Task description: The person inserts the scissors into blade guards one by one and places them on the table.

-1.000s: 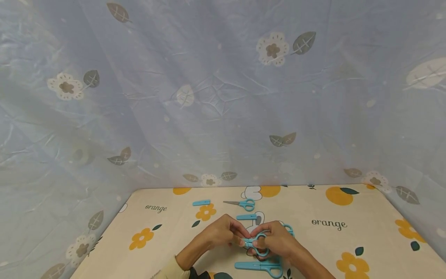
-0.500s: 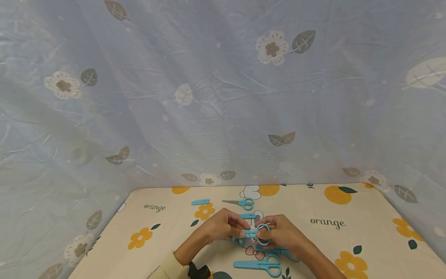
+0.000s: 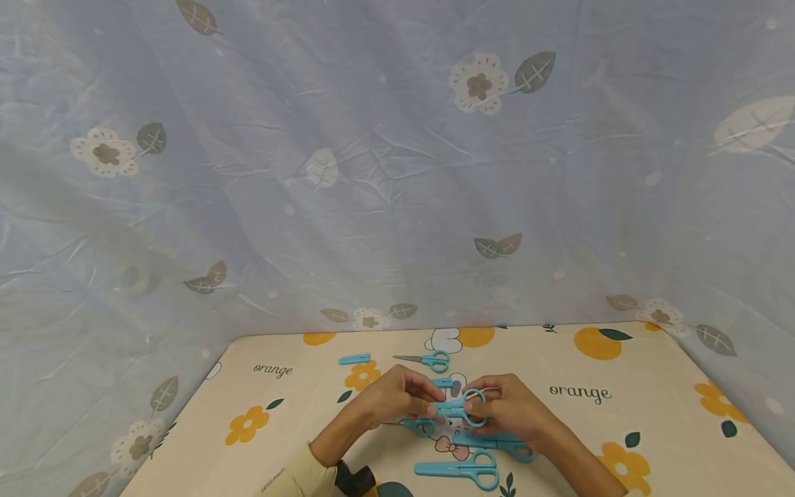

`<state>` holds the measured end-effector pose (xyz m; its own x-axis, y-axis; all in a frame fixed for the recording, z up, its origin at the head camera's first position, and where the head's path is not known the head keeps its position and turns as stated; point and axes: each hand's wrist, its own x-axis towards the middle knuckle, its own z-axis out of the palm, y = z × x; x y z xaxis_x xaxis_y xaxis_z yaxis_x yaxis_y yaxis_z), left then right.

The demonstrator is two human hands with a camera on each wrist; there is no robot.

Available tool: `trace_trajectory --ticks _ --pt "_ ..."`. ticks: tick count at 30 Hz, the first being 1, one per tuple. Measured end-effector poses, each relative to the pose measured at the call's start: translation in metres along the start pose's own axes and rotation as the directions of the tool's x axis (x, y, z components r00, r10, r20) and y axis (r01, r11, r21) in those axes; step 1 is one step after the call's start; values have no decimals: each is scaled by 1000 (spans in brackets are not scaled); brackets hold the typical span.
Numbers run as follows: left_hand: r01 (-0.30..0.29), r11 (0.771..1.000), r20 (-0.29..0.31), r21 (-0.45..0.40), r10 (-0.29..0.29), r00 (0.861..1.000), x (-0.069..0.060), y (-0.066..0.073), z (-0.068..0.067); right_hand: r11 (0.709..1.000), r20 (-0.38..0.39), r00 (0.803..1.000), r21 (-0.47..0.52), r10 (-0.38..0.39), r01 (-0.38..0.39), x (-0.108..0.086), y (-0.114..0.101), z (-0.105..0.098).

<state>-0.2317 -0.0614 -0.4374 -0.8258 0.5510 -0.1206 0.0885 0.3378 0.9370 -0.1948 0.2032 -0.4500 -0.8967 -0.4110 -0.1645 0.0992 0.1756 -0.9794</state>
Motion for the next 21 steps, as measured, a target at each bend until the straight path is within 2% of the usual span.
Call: trace_trajectory --ticks 4,11,17,21 --pt "-5 1000 -6 16 5 1000 0 2 -3 1000 -2 1000 2 -14 14 0 -1 -5" --pt "-18 1000 1 2 18 1000 0 4 -8 997 -33 999 -71 -22 19 0 -4 -22" --pt "-10 1000 -4 -7 10 1000 -2 6 -11 999 7 1000 -43 -24 24 -1 -4 -33" --pt "-6 1000 -13 -7 6 1000 -4 6 -15 999 3 1000 -36 -26 26 0 -3 -46"
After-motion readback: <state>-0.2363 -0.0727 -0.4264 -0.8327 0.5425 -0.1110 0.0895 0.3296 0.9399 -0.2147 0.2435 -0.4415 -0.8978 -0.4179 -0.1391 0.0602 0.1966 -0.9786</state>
